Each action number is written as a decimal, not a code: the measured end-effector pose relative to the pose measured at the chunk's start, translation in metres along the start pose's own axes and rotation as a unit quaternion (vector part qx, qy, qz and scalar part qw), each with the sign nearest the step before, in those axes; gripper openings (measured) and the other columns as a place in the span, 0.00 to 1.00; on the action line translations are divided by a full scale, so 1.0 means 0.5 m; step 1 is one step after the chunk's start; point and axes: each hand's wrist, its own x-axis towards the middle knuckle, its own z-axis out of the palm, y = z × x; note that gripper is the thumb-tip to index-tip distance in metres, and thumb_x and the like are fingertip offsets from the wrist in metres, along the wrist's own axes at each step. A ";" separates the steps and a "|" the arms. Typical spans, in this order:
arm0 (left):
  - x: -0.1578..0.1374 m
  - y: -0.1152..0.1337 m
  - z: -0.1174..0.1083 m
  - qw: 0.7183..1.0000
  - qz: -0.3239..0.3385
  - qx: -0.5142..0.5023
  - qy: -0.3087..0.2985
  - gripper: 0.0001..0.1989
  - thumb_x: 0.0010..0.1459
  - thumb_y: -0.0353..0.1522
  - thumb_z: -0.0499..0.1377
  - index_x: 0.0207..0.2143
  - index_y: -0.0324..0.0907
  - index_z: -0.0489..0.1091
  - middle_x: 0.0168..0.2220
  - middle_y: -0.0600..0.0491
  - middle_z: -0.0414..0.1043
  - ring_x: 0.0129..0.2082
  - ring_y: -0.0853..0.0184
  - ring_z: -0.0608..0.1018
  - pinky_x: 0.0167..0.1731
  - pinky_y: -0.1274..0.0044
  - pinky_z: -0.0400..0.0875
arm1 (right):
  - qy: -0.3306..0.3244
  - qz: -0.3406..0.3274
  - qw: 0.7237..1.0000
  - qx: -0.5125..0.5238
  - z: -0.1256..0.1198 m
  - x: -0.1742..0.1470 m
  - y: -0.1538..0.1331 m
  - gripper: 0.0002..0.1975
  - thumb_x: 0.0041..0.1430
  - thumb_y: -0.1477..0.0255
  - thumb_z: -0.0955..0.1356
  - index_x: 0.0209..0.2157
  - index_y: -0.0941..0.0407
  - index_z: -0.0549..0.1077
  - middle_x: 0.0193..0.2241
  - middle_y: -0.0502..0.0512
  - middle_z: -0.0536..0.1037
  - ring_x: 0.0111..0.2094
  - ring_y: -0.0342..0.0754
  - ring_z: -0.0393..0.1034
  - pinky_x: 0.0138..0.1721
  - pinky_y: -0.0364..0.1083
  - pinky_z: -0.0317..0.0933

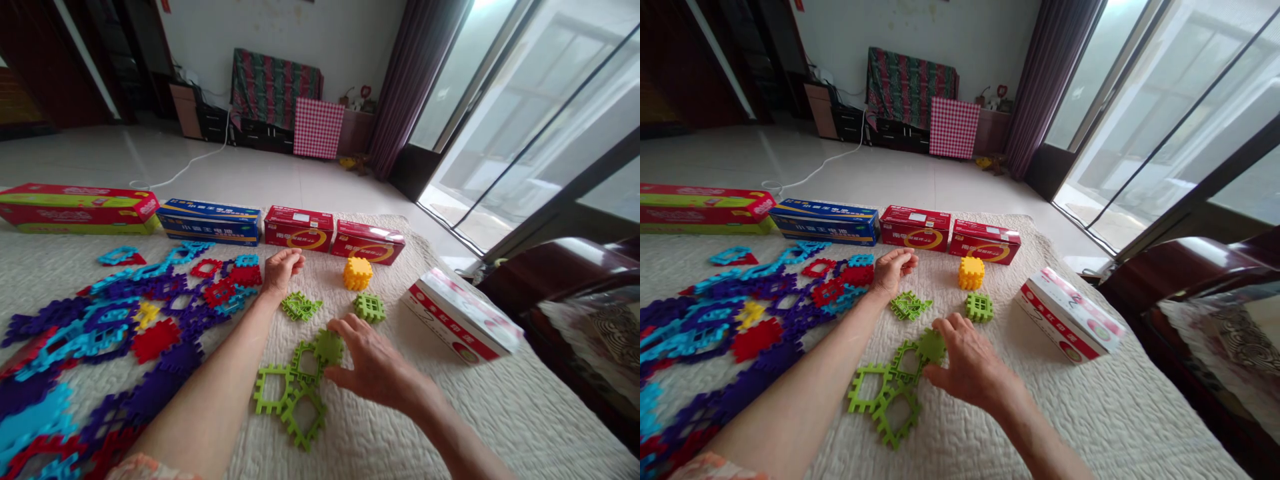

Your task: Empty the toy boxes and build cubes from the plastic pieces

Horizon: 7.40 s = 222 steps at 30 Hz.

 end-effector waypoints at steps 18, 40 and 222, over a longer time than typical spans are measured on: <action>-0.001 0.002 0.000 1.000 0.000 0.016 0.000 0.16 0.37 0.37 0.64 0.31 0.38 0.75 0.25 0.51 0.76 0.24 0.70 0.76 0.24 0.81 0.65 | 0.180 0.020 0.982 -0.048 -0.081 0.003 0.142 0.26 0.50 0.76 0.64 0.53 0.52 0.63 0.50 0.60 0.70 0.49 0.53 0.69 0.50 0.54 0.65; -0.001 0.000 0.000 1.000 0.005 0.021 -0.005 0.15 0.38 0.36 0.64 0.31 0.38 0.75 0.26 0.51 0.77 0.25 0.70 0.76 0.24 0.81 0.65 | 0.141 -0.019 0.990 -0.020 -0.037 0.030 0.179 0.36 0.45 0.79 0.64 0.58 0.51 0.56 0.55 0.62 0.66 0.51 0.55 0.68 0.53 0.55 0.64; -0.188 -0.030 -0.107 0.769 0.377 0.498 -0.134 0.17 0.52 0.22 0.50 0.34 0.43 0.77 0.39 0.51 0.78 0.41 0.65 0.78 0.48 0.74 0.71 | 0.454 0.045 0.888 -0.057 0.059 0.062 0.130 0.26 0.51 0.69 0.67 0.54 0.56 0.64 0.50 0.64 0.69 0.49 0.59 0.65 0.50 0.59 0.61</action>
